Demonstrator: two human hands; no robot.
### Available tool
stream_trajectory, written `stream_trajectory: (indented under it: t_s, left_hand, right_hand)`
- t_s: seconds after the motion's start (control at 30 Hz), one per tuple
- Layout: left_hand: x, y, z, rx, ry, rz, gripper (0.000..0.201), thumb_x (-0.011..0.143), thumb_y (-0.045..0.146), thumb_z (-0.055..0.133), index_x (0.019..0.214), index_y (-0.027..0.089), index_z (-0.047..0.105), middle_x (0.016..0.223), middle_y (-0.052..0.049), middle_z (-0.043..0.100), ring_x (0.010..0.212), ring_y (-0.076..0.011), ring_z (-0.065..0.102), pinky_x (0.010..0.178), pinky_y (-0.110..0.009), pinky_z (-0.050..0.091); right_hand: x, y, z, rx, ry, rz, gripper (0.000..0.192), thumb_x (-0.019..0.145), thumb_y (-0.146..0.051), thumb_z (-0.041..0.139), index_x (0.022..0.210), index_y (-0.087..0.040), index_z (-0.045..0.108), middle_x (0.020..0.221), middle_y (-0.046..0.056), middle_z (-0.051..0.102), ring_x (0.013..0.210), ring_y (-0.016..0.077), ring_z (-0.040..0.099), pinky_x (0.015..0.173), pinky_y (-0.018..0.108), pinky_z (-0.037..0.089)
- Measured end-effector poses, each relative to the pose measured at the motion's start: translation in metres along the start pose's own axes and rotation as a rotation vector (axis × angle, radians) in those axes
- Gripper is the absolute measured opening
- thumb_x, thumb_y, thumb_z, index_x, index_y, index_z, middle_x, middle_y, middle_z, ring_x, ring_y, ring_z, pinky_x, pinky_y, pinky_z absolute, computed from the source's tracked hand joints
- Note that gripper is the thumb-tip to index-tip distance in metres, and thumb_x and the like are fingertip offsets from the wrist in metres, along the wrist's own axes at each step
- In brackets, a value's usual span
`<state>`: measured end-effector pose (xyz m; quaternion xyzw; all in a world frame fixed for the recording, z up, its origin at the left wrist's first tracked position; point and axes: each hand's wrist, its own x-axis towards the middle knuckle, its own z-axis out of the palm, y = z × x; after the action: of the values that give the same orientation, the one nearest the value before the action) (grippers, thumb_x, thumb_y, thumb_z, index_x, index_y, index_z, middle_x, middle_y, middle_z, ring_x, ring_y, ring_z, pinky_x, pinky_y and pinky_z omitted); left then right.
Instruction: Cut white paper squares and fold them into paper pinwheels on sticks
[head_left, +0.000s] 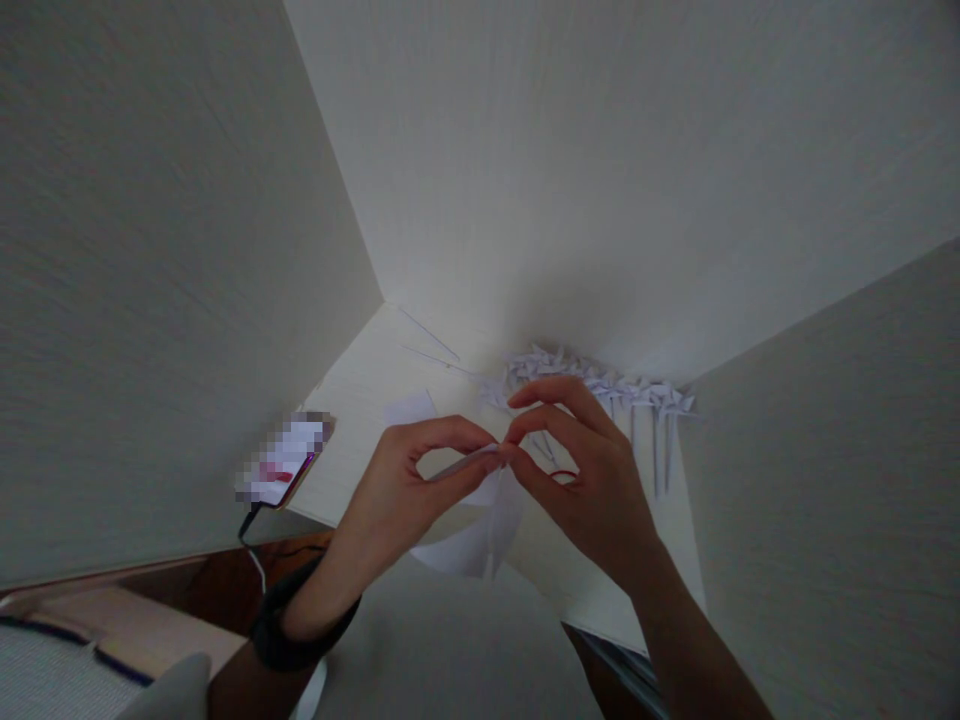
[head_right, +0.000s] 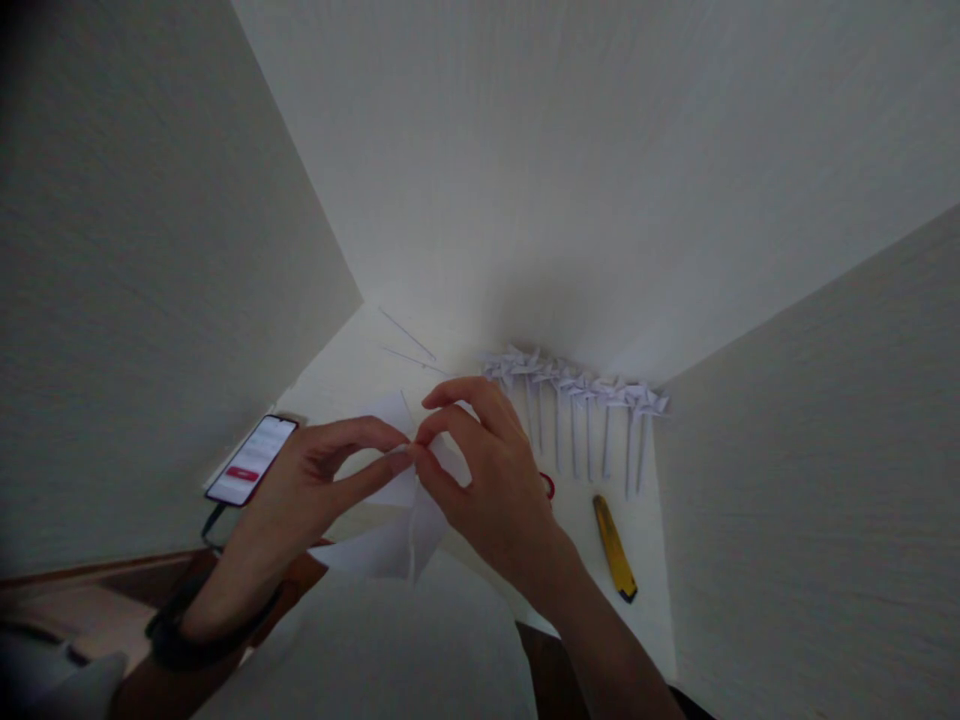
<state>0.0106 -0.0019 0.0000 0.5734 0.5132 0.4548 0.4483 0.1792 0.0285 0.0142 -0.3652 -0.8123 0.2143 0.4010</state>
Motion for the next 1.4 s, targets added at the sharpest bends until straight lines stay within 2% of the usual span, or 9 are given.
stream_trajectory:
  t_s: [0.3, 0.43, 0.53, 0.63, 0.87, 1.03, 1.23, 1.33, 1.4]
  left_hand:
    - [0.000, 0.002, -0.003, -0.045, -0.031, -0.063, 0.008, 0.078, 0.021, 0.068, 0.070, 0.020, 0.071, 0.072, 0.001, 0.071, 0.072, -0.0145, 0.064, 0.072, -0.024, 0.048]
    - [0.001, 0.000, -0.004, -0.225, -0.018, -0.153, 0.008, 0.074, 0.022, 0.070, 0.066, 0.021, 0.069, 0.066, 0.002, 0.068, 0.062, -0.0124, 0.060, 0.062, -0.022, 0.047]
    - [0.001, -0.003, -0.005, -0.368, 0.002, -0.200, 0.008, 0.074, 0.024, 0.071, 0.067, 0.021, 0.068, 0.064, 0.003, 0.066, 0.057, -0.0104, 0.057, 0.056, -0.020, 0.043]
    - [0.002, -0.007, -0.005, -0.380, 0.003, -0.229, 0.007, 0.075, 0.024, 0.070, 0.070, 0.020, 0.068, 0.067, 0.002, 0.067, 0.060, -0.0101, 0.058, 0.055, -0.019, 0.042]
    - [0.000, -0.007, -0.003, -0.063, -0.025, -0.123, 0.009, 0.076, 0.021, 0.069, 0.067, 0.020, 0.068, 0.070, 0.001, 0.068, 0.070, -0.0141, 0.061, 0.068, -0.023, 0.047]
    - [-0.003, -0.003, 0.002, 0.091, -0.039, -0.027, 0.009, 0.079, 0.023, 0.066, 0.073, 0.020, 0.071, 0.076, -0.001, 0.072, 0.073, -0.0161, 0.064, 0.072, -0.025, 0.048]
    - [-0.004, -0.004, 0.007, 0.112, -0.029, -0.028, 0.011, 0.080, 0.024, 0.066, 0.072, 0.019, 0.070, 0.075, 0.000, 0.072, 0.072, -0.0147, 0.063, 0.072, -0.023, 0.047]
    - [-0.004, -0.006, 0.005, 0.090, -0.016, -0.044, 0.009, 0.079, 0.022, 0.066, 0.071, 0.018, 0.070, 0.073, 0.000, 0.070, 0.072, -0.0150, 0.062, 0.072, -0.024, 0.047]
    - [-0.003, -0.008, 0.003, -0.001, -0.006, -0.088, 0.008, 0.077, 0.022, 0.068, 0.070, 0.018, 0.069, 0.071, 0.001, 0.069, 0.071, -0.0144, 0.061, 0.070, -0.023, 0.046]
  right_hand:
    - [0.000, 0.001, -0.006, 0.088, -0.027, 0.104, 0.007, 0.084, -0.015, 0.062, 0.082, -0.022, 0.063, 0.102, 0.004, 0.061, 0.100, 0.0183, 0.060, 0.090, 0.034, 0.047]
    - [-0.007, 0.012, -0.013, 0.240, -0.098, 0.260, 0.027, 0.083, -0.021, 0.064, 0.109, -0.026, 0.057, 0.109, 0.004, 0.063, 0.103, 0.0198, 0.060, 0.093, 0.038, 0.048]
    - [-0.016, 0.022, -0.017, 0.281, -0.290, 0.411, 0.011, 0.084, -0.024, 0.063, 0.095, -0.024, 0.064, 0.089, 0.001, 0.069, 0.084, 0.0178, 0.065, 0.072, 0.030, 0.053]
    - [-0.021, 0.026, -0.019, 0.213, -0.283, 0.504, 0.009, 0.085, -0.026, 0.061, 0.078, -0.022, 0.066, 0.071, -0.001, 0.067, 0.069, 0.0163, 0.064, 0.050, 0.024, 0.046]
    - [-0.009, 0.004, -0.013, 0.090, -0.112, 0.252, 0.011, 0.084, -0.018, 0.063, 0.093, -0.024, 0.065, 0.101, 0.003, 0.062, 0.097, 0.0183, 0.060, 0.090, 0.036, 0.047]
    - [-0.001, -0.007, -0.007, 0.075, -0.168, 0.166, 0.011, 0.081, -0.012, 0.066, 0.079, -0.022, 0.060, 0.096, 0.003, 0.059, 0.092, 0.0171, 0.059, 0.084, 0.032, 0.049]
    - [-0.002, -0.009, 0.002, -0.028, -0.210, 0.130, 0.014, 0.089, -0.009, 0.050, 0.081, -0.019, 0.055, 0.092, 0.007, 0.057, 0.091, 0.0208, 0.056, 0.082, 0.036, 0.049]
    - [-0.006, -0.003, 0.001, 0.048, -0.183, 0.186, 0.010, 0.089, -0.015, 0.054, 0.082, -0.019, 0.058, 0.094, 0.006, 0.057, 0.093, 0.0197, 0.057, 0.086, 0.036, 0.049]
    - [-0.012, 0.008, -0.004, 0.149, -0.171, 0.258, 0.009, 0.086, -0.018, 0.061, 0.094, -0.021, 0.062, 0.107, 0.006, 0.057, 0.101, 0.0191, 0.057, 0.092, 0.037, 0.048]
